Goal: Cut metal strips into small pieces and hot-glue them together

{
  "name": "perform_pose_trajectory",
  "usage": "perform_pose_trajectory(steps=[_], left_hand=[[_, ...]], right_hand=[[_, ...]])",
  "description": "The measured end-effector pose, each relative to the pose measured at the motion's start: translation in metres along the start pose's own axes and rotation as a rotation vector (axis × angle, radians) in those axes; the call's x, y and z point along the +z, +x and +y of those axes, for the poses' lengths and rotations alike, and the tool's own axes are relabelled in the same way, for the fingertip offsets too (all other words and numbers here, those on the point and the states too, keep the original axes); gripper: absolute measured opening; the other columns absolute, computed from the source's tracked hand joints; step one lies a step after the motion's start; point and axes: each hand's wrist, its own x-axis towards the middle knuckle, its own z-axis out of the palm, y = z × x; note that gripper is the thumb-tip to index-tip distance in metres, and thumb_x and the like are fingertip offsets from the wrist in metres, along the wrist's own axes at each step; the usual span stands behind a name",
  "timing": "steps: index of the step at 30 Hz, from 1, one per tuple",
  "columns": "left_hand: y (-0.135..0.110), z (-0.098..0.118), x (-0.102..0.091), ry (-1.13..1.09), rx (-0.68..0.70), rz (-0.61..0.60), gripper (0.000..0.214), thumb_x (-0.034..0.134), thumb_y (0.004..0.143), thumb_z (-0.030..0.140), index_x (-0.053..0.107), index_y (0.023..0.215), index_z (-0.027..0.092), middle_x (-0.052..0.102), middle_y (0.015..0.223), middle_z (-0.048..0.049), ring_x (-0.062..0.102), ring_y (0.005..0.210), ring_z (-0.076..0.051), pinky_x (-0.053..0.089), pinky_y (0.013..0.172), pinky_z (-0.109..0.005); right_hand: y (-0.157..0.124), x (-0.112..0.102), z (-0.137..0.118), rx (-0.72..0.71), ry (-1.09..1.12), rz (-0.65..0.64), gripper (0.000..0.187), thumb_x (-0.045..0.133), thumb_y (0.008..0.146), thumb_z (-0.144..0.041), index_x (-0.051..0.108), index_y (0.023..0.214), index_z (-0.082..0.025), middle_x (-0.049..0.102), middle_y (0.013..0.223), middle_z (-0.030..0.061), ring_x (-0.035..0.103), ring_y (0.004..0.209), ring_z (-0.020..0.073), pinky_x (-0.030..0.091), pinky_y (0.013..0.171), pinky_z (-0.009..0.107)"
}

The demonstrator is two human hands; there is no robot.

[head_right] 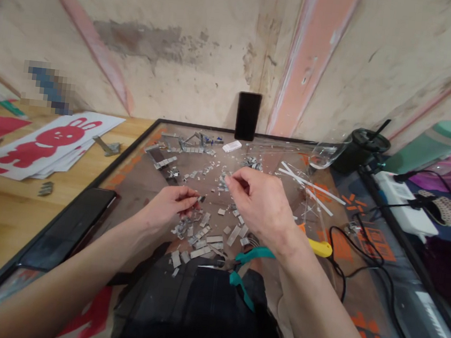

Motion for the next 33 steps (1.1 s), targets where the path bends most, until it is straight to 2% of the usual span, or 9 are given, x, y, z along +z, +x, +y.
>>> perform_pose_trajectory(steps=[7, 10, 13, 17, 20, 25, 30, 33], left_hand=[[-0.015, 0.005, 0.001, -0.320, -0.067, -0.054, 0.024, 0.056, 0.074, 0.037, 0.053, 0.072, 0.013, 0.062, 0.065, -0.0027, 0.048, 0.047, -0.007, 0.035, 0.046, -0.021], [-0.019, 0.007, 0.004, -0.354, -0.064, -0.053, 0.023, 0.059, 0.072, 0.035, 0.055, 0.071, 0.013, 0.061, 0.064, -0.0014, 0.048, 0.047, -0.007, 0.036, 0.046, -0.021], [-0.023, 0.010, 0.009, -0.351, -0.040, -0.029, 0.020, 0.064, 0.068, 0.030, 0.057, 0.074, 0.012, 0.060, 0.062, 0.0003, 0.051, 0.048, -0.008, 0.039, 0.048, -0.022], [-0.028, 0.013, 0.015, -0.327, 0.010, 0.010, 0.020, 0.065, 0.065, 0.025, 0.058, 0.079, 0.013, 0.060, 0.065, 0.0010, 0.054, 0.053, -0.010, 0.042, 0.051, -0.023], [-0.030, 0.013, 0.018, -0.300, 0.050, 0.058, 0.016, 0.064, 0.065, 0.022, 0.057, 0.077, 0.014, 0.059, 0.064, 0.0023, 0.053, 0.055, -0.010, 0.043, 0.053, -0.024], [-0.033, 0.014, 0.021, -0.259, 0.122, 0.148, 0.013, 0.062, 0.066, 0.017, 0.055, 0.077, 0.015, 0.058, 0.067, 0.0026, 0.052, 0.060, -0.009, 0.043, 0.057, -0.024], [-0.037, 0.017, 0.023, -0.367, 0.104, 0.128, 0.017, 0.062, 0.066, 0.021, 0.051, 0.078, 0.016, 0.056, 0.066, 0.0035, 0.052, 0.058, -0.009, 0.044, 0.057, -0.024], [-0.040, 0.016, 0.020, -0.346, 0.077, 0.122, 0.016, 0.061, 0.067, 0.021, 0.053, 0.079, 0.015, 0.057, 0.067, 0.0027, 0.052, 0.058, -0.010, 0.043, 0.056, -0.025]], right_hand=[[0.000, 0.005, -0.002, 0.009, -0.046, -0.067, 0.024, 0.048, 0.084, -0.032, 0.065, 0.076, -0.018, 0.063, 0.062, 0.0007, 0.052, 0.056, 0.0129, 0.037, 0.054, 0.025], [0.000, 0.012, -0.003, 0.020, -0.072, -0.174, 0.021, 0.049, 0.084, -0.029, 0.067, 0.083, -0.018, 0.067, 0.071, 0.0031, 0.057, 0.061, 0.0148, 0.040, 0.057, 0.026], [-0.001, 0.025, -0.003, -0.031, -0.063, -0.297, 0.022, 0.052, 0.081, -0.028, 0.067, 0.095, -0.019, 0.069, 0.076, 0.0039, 0.059, 0.064, 0.0156, 0.041, 0.059, 0.026], [-0.003, 0.039, -0.002, -0.076, 0.023, -0.419, 0.017, 0.052, 0.077, -0.017, 0.066, 0.087, -0.019, 0.068, 0.073, 0.0021, 0.059, 0.064, 0.0141, 0.041, 0.058, 0.024], [-0.003, 0.041, -0.002, -0.055, 0.066, -0.439, 0.016, 0.051, 0.076, -0.014, 0.065, 0.083, -0.018, 0.067, 0.070, 0.0005, 0.057, 0.061, 0.0125, 0.040, 0.056, 0.023], [-0.002, 0.038, -0.002, -0.026, 0.136, -0.425, 0.022, 0.050, 0.073, -0.008, 0.065, 0.086, -0.018, 0.066, 0.071, -0.0006, 0.056, 0.062, 0.0110, 0.041, 0.057, 0.022], [-0.003, 0.041, -0.004, -0.039, 0.196, -0.471, 0.025, 0.049, 0.073, -0.007, 0.066, 0.089, -0.018, 0.069, 0.078, 0.0004, 0.060, 0.068, 0.0118, 0.043, 0.062, 0.023], [-0.005, 0.040, -0.005, -0.054, 0.209, -0.522, 0.026, 0.049, 0.074, -0.009, 0.066, 0.092, -0.019, 0.069, 0.080, 0.0012, 0.062, 0.071, 0.0128, 0.044, 0.064, 0.024]])
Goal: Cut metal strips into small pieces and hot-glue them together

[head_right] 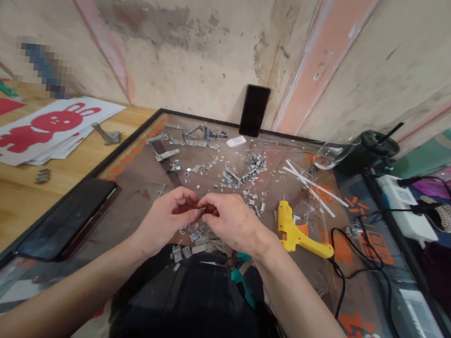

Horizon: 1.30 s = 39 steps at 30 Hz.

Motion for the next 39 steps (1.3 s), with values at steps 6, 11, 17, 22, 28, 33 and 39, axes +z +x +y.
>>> perform_pose_trajectory(steps=[6, 11, 17, 22, 28, 33, 39], left_hand=[[-0.011, -0.003, -0.029, -0.046, -0.220, -0.028, 0.018, 0.055, 0.064, 0.013, 0.061, 0.081, 0.014, 0.054, 0.062, 0.0023, 0.049, 0.054, -0.009, 0.040, 0.054, -0.022], [-0.013, -0.002, -0.047, -0.122, -0.296, -0.117, 0.014, 0.052, 0.066, 0.030, 0.048, 0.067, 0.017, 0.053, 0.067, -0.0020, 0.051, 0.059, -0.012, 0.041, 0.051, -0.025], [0.037, -0.005, -0.022, 0.320, -0.116, -0.026, 0.015, 0.061, 0.068, 0.029, 0.055, 0.073, 0.017, 0.048, 0.057, 0.0032, 0.047, 0.053, -0.011, 0.036, 0.051, -0.024], [0.093, -0.019, 0.009, 0.763, 0.036, -0.013, 0.020, 0.066, 0.070, 0.022, 0.061, 0.088, 0.017, 0.060, 0.088, -0.0033, 0.056, 0.088, -0.020, 0.042, 0.079, -0.035], [0.106, -0.022, 0.007, 1.041, 0.066, -0.153, 0.025, 0.053, 0.085, 0.031, 0.057, 0.103, 0.015, 0.059, 0.105, -0.0068, 0.058, 0.092, -0.019, 0.048, 0.080, -0.040], [0.104, -0.018, 0.009, 1.084, 0.087, -0.180, 0.023, 0.053, 0.085, 0.031, 0.058, 0.099, 0.014, 0.061, 0.101, -0.0061, 0.059, 0.090, -0.018, 0.049, 0.079, -0.040], [0.100, -0.028, 0.026, 0.961, 0.073, -0.095, 0.023, 0.056, 0.083, 0.028, 0.058, 0.101, 0.014, 0.058, 0.109, -0.0074, 0.055, 0.099, -0.021, 0.045, 0.085, -0.044]], right_hand=[[0.000, -0.017, 0.012, 0.134, -0.087, 0.246, 0.025, 0.051, 0.079, -0.023, 0.063, 0.100, -0.016, 0.069, 0.076, 0.0038, 0.062, 0.066, 0.0148, 0.046, 0.060, 0.026], [0.000, -0.025, 0.016, 0.177, -0.151, 0.347, 0.022, 0.050, 0.080, -0.026, 0.066, 0.091, -0.016, 0.069, 0.072, 0.0040, 0.057, 0.054, 0.0125, 0.042, 0.050, 0.025], [-0.002, -0.026, 0.008, 0.164, -0.195, 0.365, 0.021, 0.051, 0.080, -0.026, 0.067, 0.089, -0.015, 0.070, 0.072, 0.0044, 0.060, 0.060, 0.0142, 0.043, 0.053, 0.025], [-0.007, -0.029, 0.009, 0.155, -0.210, 0.406, 0.021, 0.050, 0.081, -0.026, 0.067, 0.090, -0.016, 0.070, 0.072, 0.0039, 0.059, 0.058, 0.0138, 0.043, 0.052, 0.025], [-0.007, -0.035, 0.007, 0.144, -0.219, 0.422, 0.020, 0.051, 0.081, -0.025, 0.067, 0.088, -0.015, 0.070, 0.073, 0.0045, 0.060, 0.063, 0.0144, 0.044, 0.056, 0.024], [-0.006, -0.037, 0.003, 0.138, -0.239, 0.429, 0.019, 0.052, 0.081, -0.023, 0.068, 0.088, -0.015, 0.070, 0.070, 0.0035, 0.060, 0.060, 0.0137, 0.043, 0.055, 0.024], [-0.006, -0.037, 0.003, 0.119, -0.243, 0.436, 0.019, 0.052, 0.081, -0.022, 0.068, 0.089, -0.013, 0.070, 0.071, 0.0043, 0.061, 0.062, 0.0136, 0.042, 0.055, 0.023]])
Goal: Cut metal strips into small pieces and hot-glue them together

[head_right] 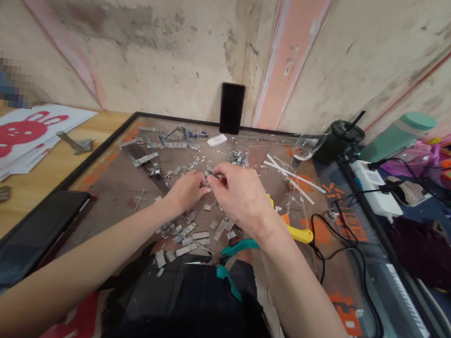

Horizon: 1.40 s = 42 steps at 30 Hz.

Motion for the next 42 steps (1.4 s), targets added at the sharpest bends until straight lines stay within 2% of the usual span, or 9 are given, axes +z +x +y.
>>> perform_pose_trajectory(steps=[6, 10, 15, 20, 28, 31, 34, 37, 42], left_hand=[[0.005, -0.004, -0.010, -0.401, -0.124, -0.043, 0.017, 0.055, 0.084, 0.027, 0.058, 0.093, 0.013, 0.060, 0.093, -0.0039, 0.058, 0.079, -0.015, 0.050, 0.068, -0.032], [-0.010, 0.000, -0.032, -0.800, -0.212, -0.088, 0.011, 0.052, 0.083, 0.019, 0.055, 0.077, 0.011, 0.053, 0.065, 0.0009, 0.047, 0.049, -0.006, 0.037, 0.043, -0.018], [-0.037, 0.015, -0.042, -1.193, -0.271, -0.099, 0.010, 0.060, 0.076, 0.019, 0.056, 0.072, 0.011, 0.050, 0.060, 0.0016, 0.041, 0.045, -0.003, 0.031, 0.039, -0.013], [-0.049, 0.026, -0.033, -1.330, -0.304, -0.034, 0.019, 0.070, 0.067, 0.024, 0.054, 0.066, 0.012, 0.046, 0.051, 0.0047, 0.038, 0.040, -0.003, 0.026, 0.035, -0.014], [-0.062, 0.031, -0.037, -1.282, -0.267, 0.030, 0.013, 0.060, 0.073, 0.025, 0.050, 0.074, 0.016, 0.056, 0.060, 0.0018, 0.047, 0.044, -0.006, 0.031, 0.038, -0.017], [-0.063, 0.026, -0.039, -1.182, -0.235, 0.010, 0.010, 0.051, 0.077, 0.025, 0.050, 0.079, 0.016, 0.061, 0.069, -0.0021, 0.049, 0.047, -0.007, 0.034, 0.041, -0.019], [-0.059, 0.016, -0.037, -0.996, -0.193, 0.007, 0.011, 0.047, 0.079, 0.027, 0.050, 0.080, 0.017, 0.060, 0.068, -0.0007, 0.043, 0.042, -0.006, 0.031, 0.040, -0.020], [-0.051, 0.007, -0.031, -0.725, -0.120, -0.015, 0.011, 0.051, 0.076, 0.025, 0.056, 0.078, 0.016, 0.058, 0.063, 0.0006, 0.043, 0.044, -0.008, 0.033, 0.044, -0.022], [-0.042, 0.007, -0.018, -0.230, 0.038, -0.050, 0.015, 0.064, 0.067, 0.022, 0.064, 0.081, 0.020, 0.063, 0.076, -0.0029, 0.058, 0.076, -0.021, 0.041, 0.070, -0.031]], right_hand=[[-0.001, 0.000, 0.001, -0.023, 0.009, -0.001, 0.019, 0.051, 0.081, -0.022, 0.068, 0.086, -0.014, 0.069, 0.069, 0.0034, 0.060, 0.060, 0.0129, 0.041, 0.055, 0.023], [0.002, 0.005, 0.006, -0.022, 0.024, -0.016, 0.020, 0.051, 0.081, -0.022, 0.068, 0.089, -0.015, 0.070, 0.073, 0.0044, 0.061, 0.065, 0.0138, 0.042, 0.059, 0.024], [0.006, 0.021, 0.007, -0.012, 0.081, -0.141, 0.017, 0.056, 0.077, -0.018, 0.067, 0.089, -0.015, 0.070, 0.077, 0.0049, 0.061, 0.068, 0.0139, 0.043, 0.062, 0.025], [0.004, 0.037, 0.006, -0.007, 0.229, -0.166, 0.012, 0.059, 0.075, -0.021, 0.064, 0.084, -0.016, 0.067, 0.071, 0.0019, 0.058, 0.064, 0.0125, 0.043, 0.060, 0.025], [0.007, 0.034, 0.017, 0.107, 0.664, -0.312, 0.017, 0.057, 0.076, -0.024, 0.064, 0.087, -0.013, 0.064, 0.069, 0.0002, 0.055, 0.056, 0.0083, 0.047, 0.056, 0.023], [0.009, 0.029, 0.024, 0.133, 0.673, -0.322, 0.020, 0.060, 0.073, -0.027, 0.064, 0.087, -0.013, 0.061, 0.065, -0.0013, 0.053, 0.052, 0.0077, 0.046, 0.052, 0.023], [0.013, 0.023, 0.036, 0.100, 0.483, -0.238, 0.023, 0.060, 0.073, -0.029, 0.067, 0.089, -0.014, 0.060, 0.060, -0.0025, 0.049, 0.048, 0.0079, 0.041, 0.048, 0.022], [0.017, 0.013, 0.051, 0.112, 0.061, -0.119, 0.023, 0.057, 0.076, -0.031, 0.070, 0.090, -0.019, 0.065, 0.064, -0.0004, 0.054, 0.055, 0.0113, 0.041, 0.053, 0.024], [0.022, -0.002, 0.068, 0.220, -0.414, -0.134, 0.024, 0.052, 0.077, -0.030, 0.072, 0.091, -0.024, 0.071, 0.085, 0.0043, 0.063, 0.078, 0.0209, 0.045, 0.066, 0.030]])
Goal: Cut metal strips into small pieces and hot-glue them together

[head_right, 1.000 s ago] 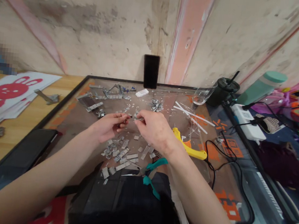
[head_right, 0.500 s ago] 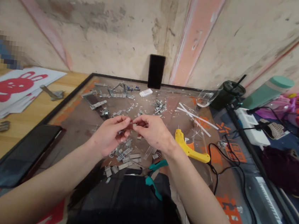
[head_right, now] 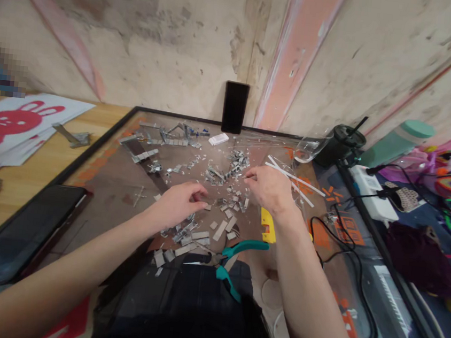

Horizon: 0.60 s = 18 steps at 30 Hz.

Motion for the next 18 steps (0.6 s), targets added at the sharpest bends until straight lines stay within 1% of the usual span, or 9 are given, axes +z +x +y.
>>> perform_pose_trajectory(steps=[3, 7, 11, 14, 16, 18], left_hand=[[0.001, 0.005, 0.006, 0.219, 0.048, -0.038, 0.016, 0.063, 0.069, 0.022, 0.064, 0.085, 0.022, 0.062, 0.086, -0.0041, 0.059, 0.082, -0.024, 0.041, 0.074, -0.034], [0.003, 0.008, 0.009, 0.408, 0.077, -0.079, 0.009, 0.057, 0.076, 0.024, 0.062, 0.082, 0.021, 0.060, 0.088, -0.0048, 0.061, 0.077, -0.022, 0.042, 0.073, -0.034], [0.006, 0.000, 0.009, 0.489, 0.086, -0.078, 0.011, 0.054, 0.077, 0.027, 0.059, 0.084, 0.020, 0.059, 0.088, -0.0056, 0.061, 0.076, -0.023, 0.043, 0.067, -0.032], [0.008, -0.006, 0.006, 0.513, 0.080, -0.066, 0.012, 0.054, 0.077, 0.026, 0.058, 0.087, 0.021, 0.060, 0.087, -0.0050, 0.061, 0.077, -0.023, 0.042, 0.064, -0.031], [0.009, -0.006, 0.003, 0.523, 0.087, -0.066, 0.013, 0.054, 0.077, 0.025, 0.059, 0.088, 0.022, 0.060, 0.088, -0.0046, 0.061, 0.077, -0.023, 0.042, 0.063, -0.030], [0.013, -0.001, 0.001, 0.527, 0.101, -0.069, 0.014, 0.052, 0.078, 0.026, 0.061, 0.088, 0.023, 0.060, 0.090, -0.0047, 0.061, 0.076, -0.022, 0.042, 0.063, -0.030]], right_hand=[[0.003, 0.002, 0.006, 0.027, -0.066, -0.035, 0.025, 0.052, 0.076, -0.028, 0.072, 0.092, -0.025, 0.071, 0.093, 0.0054, 0.063, 0.086, 0.0239, 0.045, 0.069, 0.033], [0.009, 0.011, 0.012, 0.056, -0.129, -0.081, 0.026, 0.053, 0.074, -0.028, 0.072, 0.091, -0.028, 0.072, 0.094, 0.0037, 0.063, 0.088, 0.0227, 0.046, 0.071, 0.031], [0.015, 0.019, 0.014, 0.054, -0.151, -0.104, 0.025, 0.054, 0.074, -0.030, 0.072, 0.092, -0.030, 0.072, 0.093, 0.0029, 0.064, 0.087, 0.0220, 0.047, 0.070, 0.030], [0.019, 0.021, 0.013, 0.045, -0.148, -0.088, 0.029, 0.052, 0.076, -0.027, 0.070, 0.098, -0.030, 0.070, 0.100, 0.0039, 0.063, 0.092, 0.0229, 0.047, 0.073, 0.031], [0.020, 0.021, 0.012, 0.044, -0.137, -0.069, 0.032, 0.053, 0.076, -0.027, 0.068, 0.104, -0.030, 0.069, 0.104, 0.0042, 0.062, 0.094, 0.0234, 0.046, 0.075, 0.032], [0.020, 0.019, 0.011, 0.046, -0.118, -0.050, 0.033, 0.053, 0.076, -0.028, 0.067, 0.106, -0.031, 0.070, 0.103, 0.0031, 0.063, 0.093, 0.0229, 0.046, 0.075, 0.031]])
